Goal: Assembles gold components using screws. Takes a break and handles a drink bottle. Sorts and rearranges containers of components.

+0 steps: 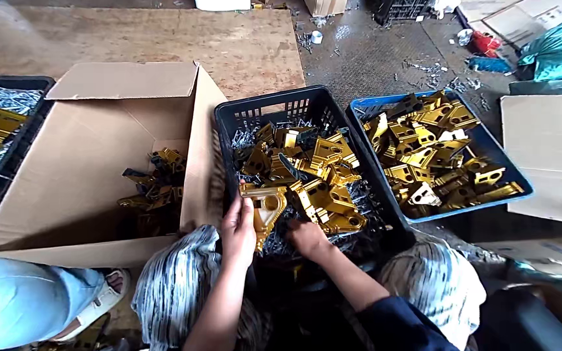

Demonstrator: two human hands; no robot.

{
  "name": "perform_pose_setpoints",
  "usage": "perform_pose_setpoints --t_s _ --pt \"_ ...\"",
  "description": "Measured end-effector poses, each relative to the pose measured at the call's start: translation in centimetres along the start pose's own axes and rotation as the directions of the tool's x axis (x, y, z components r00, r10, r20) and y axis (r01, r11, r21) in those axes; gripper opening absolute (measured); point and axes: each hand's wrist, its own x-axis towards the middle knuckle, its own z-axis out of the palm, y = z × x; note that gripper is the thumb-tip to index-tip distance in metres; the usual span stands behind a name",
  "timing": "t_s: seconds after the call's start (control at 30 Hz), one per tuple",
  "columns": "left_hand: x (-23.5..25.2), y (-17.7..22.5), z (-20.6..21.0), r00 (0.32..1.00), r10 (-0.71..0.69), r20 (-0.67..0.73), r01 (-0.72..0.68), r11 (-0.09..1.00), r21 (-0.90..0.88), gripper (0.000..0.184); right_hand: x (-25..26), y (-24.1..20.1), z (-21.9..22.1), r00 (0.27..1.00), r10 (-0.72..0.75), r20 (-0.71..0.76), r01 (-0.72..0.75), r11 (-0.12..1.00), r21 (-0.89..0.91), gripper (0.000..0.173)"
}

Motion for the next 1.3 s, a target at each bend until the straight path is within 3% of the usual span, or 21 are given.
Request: perform_pose_setpoints --t_s 0.07,0.1,0.17,0.2,0.27,0.33,0.4,0.5,0.6,0.67,0.73,0.77,0.83,0.9,1.03,1.07,1.17,1.3 --pt "-0.6 0.4 0.1 0.981 -0.168 0.1 0.174 0.983 -0.065 0.049 -0.9 1.2 -0.9 0.988 -0.054 -0.144 0.086 0.969 0.23 0.021" --pt "-0.9 0.4 0.2 0.954 -0.256 0.159 0.273 0.957 -0.098 0.061 -1.8 1.8 -1.7 0.976 -0.06 -0.21 0.132 0.928 0.349 0.019" --pt "-1.5 0.4 0.6 0.904 -0.377 0.203 0.413 0.893 -0.181 0.08 -4.2 2.4 -3.2 0.95 0.006 -0.313 0.179 0.81 0.559 0.02" --pt "-1.7 0.2 1.0 0.896 -0.402 0.192 0.437 0.875 -0.208 0.079 -5.4 2.4 -3.7 0.93 0.064 -0.362 0.211 0.713 0.669 0.017" --pt "-2.0 -0.4 2.0 0.891 -0.421 0.169 0.453 0.845 -0.282 0.062 -7.4 1.6 -4.4 0.889 0.155 -0.43 0.352 0.368 0.861 0.007" --pt "-2.2 -0.9 3.1 0.887 -0.428 0.174 0.462 0.822 -0.334 0.046 -8.7 0.6 -4.5 0.89 0.171 -0.422 0.435 -0.045 0.899 0.017" --pt "-2.4 -1.2 3.6 0.882 -0.411 0.23 0.47 0.806 -0.359 0.039 -9.0 -0.4 -4.0 0.899 0.218 -0.38 0.425 -0.222 0.877 0.023" --pt "-3.0 -1.6 3.8 0.862 -0.375 0.341 0.49 0.788 -0.374 0.049 -8.0 -1.1 -3.1 0.854 0.372 -0.363 0.448 -0.174 0.877 0.02" --pt "-3.0 -2.1 3.4 0.841 -0.307 0.446 0.471 0.821 -0.322 0.093 -7.5 -0.6 -2.5 0.802 0.382 -0.46 0.518 -0.059 0.854 0.015" --pt "-3.1 -2.2 3.1 0.822 -0.268 0.502 0.438 0.861 -0.258 0.107 -7.3 0.1 -1.8 0.714 0.275 -0.644 0.629 0.15 0.762 0.006" --pt "-3.1 -2.4 3.0 0.805 -0.249 0.538 0.393 0.903 -0.171 0.108 -6.9 0.7 -1.4 0.568 0.128 -0.813 0.692 0.46 0.556 0.01" --pt "-3.2 -2.6 2.9 0.803 -0.236 0.547 0.37 0.917 -0.147 0.104 -6.5 0.9 -1.2 0.501 0.078 -0.862 0.677 0.584 0.447 0.015" --pt "-3.4 -3.0 2.9 0.793 -0.232 0.564 0.38 0.912 -0.158 0.101 -5.9 0.7 -0.6 0.423 0.067 -0.904 0.611 0.716 0.338 0.019" --pt "-3.4 -3.1 2.9 0.781 -0.259 0.568 0.425 0.887 -0.179 0.102 -5.2 0.3 0.3 0.394 0.105 -0.913 0.597 0.726 0.341 0.022" --pt "-3.2 -3.4 3.0 0.769 -0.28 0.575 0.456 0.87 -0.186 0.105 -4.3 0.5 0.9 0.54 0.062 -0.84 0.704 0.514 0.49 0.054" --pt "-3.2 -3.6 3.0 0.767 -0.275 0.58 0.457 0.868 -0.194 0.104 -4.3 0.6 0.8 0.548 0.029 -0.836 0.722 0.489 0.49 0.055" --pt "-3.3 -3.9 3.3 0.754 -0.254 0.605 0.482 0.84 -0.248 0.097 -4.2 0.7 0.7 0.495 -0.011 -0.869 0.743 0.523 0.417 0.028" --pt "-3.7 -3.9 4.1 0.792 -0.282 0.542 0.476 0.841 -0.258 0.1 -4.0 0.9 0.9 0.492 0.023 -0.87 0.745 0.506 0.434 0.028"
